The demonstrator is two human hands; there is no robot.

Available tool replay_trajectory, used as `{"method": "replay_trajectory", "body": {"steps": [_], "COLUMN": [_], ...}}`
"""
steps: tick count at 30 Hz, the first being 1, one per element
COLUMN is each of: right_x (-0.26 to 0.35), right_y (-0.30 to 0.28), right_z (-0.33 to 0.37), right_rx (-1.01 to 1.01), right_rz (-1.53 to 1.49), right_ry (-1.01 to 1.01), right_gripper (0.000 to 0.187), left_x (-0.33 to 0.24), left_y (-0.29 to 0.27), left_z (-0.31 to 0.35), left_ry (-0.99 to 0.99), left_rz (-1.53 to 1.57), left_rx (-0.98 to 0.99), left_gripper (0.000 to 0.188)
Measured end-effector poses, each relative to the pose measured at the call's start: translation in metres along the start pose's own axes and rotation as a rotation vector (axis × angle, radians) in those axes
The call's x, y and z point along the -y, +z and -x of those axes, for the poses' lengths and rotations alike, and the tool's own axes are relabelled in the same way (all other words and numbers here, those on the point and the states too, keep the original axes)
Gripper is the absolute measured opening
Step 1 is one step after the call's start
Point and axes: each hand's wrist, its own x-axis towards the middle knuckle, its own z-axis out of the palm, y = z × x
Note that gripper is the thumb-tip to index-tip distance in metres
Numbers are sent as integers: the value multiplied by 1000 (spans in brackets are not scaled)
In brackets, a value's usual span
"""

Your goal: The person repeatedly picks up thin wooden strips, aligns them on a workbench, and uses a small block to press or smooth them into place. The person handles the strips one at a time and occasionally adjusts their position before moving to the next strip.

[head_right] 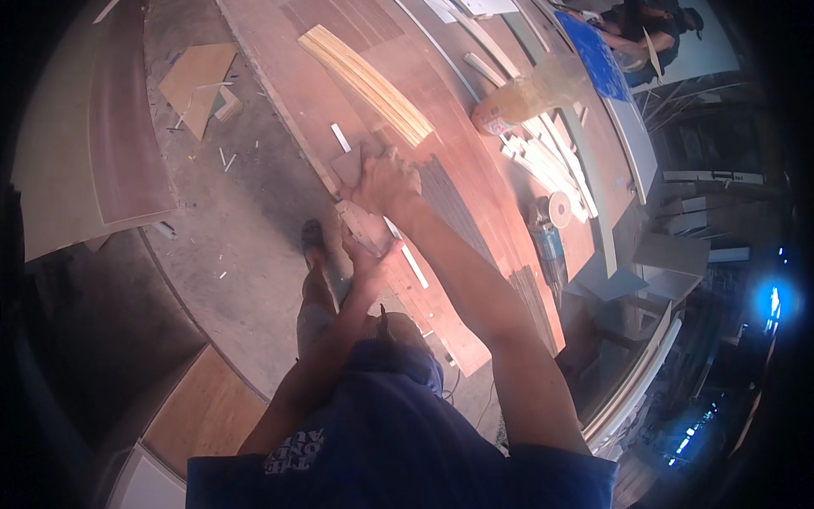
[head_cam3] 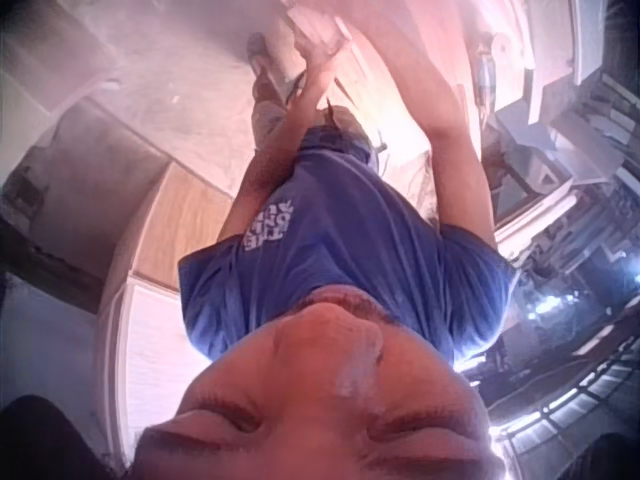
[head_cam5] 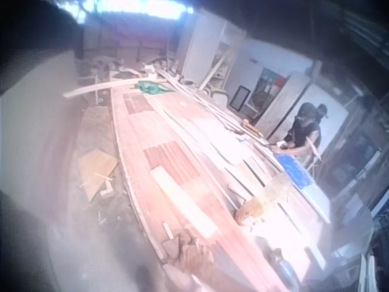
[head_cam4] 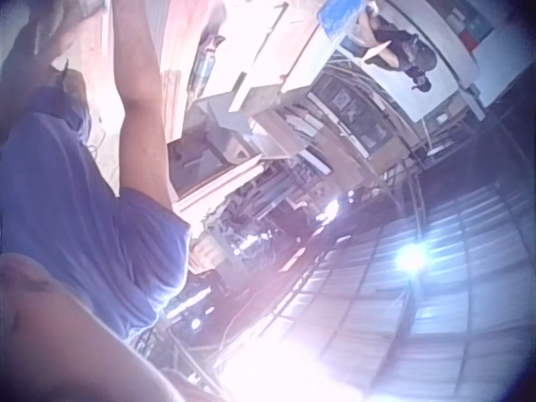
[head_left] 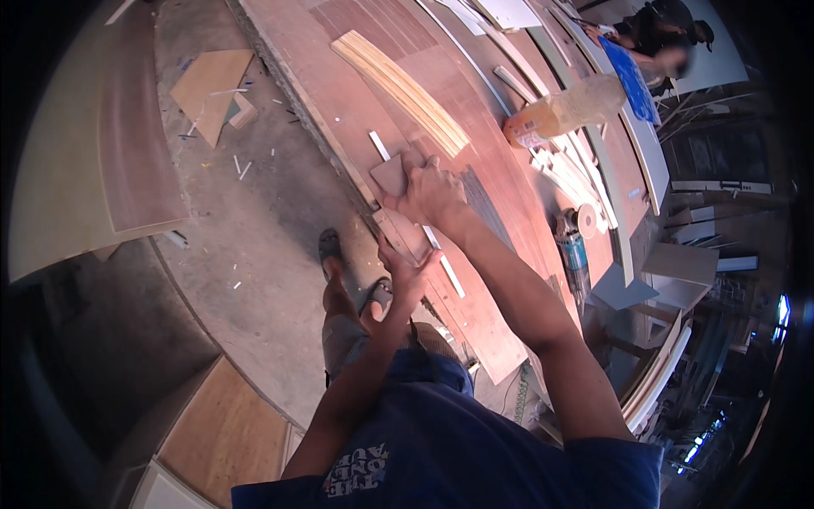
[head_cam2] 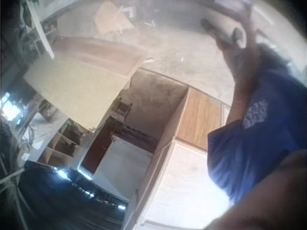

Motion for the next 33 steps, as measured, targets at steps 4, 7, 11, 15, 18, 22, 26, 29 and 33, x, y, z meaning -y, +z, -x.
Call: {"method": "replay_trajectory", "body": {"steps": [4,7,11,15,18,22,26,29,33], "right_x": [-18,-37,-62,-77,-89,-108,-125,-137,-134], "right_y": [18,40,62,82,97,120,142,148,141], "right_z": [41,72,116,159,185,216,245,265,276], "right_rx": [-64,-92,-13,-8,-18,4,87,46,-97], "right_rz": [11,23,4,42,51,30,10,-13,-146], "right_ry": [-4,-3,12,52,48,88,165,147,164], "right_gripper": [99,101,102,103,103,105,103,106,107], "left_x": [-21,-39,-52,-55,-54,-48,-47,-50,-52], "left_y": [-40,-55,-29,-5,-5,-8,-8,-6,-5], "left_z": [-8,-35,-63,-68,-68,-69,-71,-72,-70], "left_ry": [-235,-363,-197,-98,-62,-86,-77,-108,-181], "left_rz": [-3,74,-239,-432,-358,-366,-421,-456,-438], "left_rx": [-6,-104,-29,16,48,41,38,19,7], "left_gripper": [116,117,126,135,138,138,138,137,138]}}
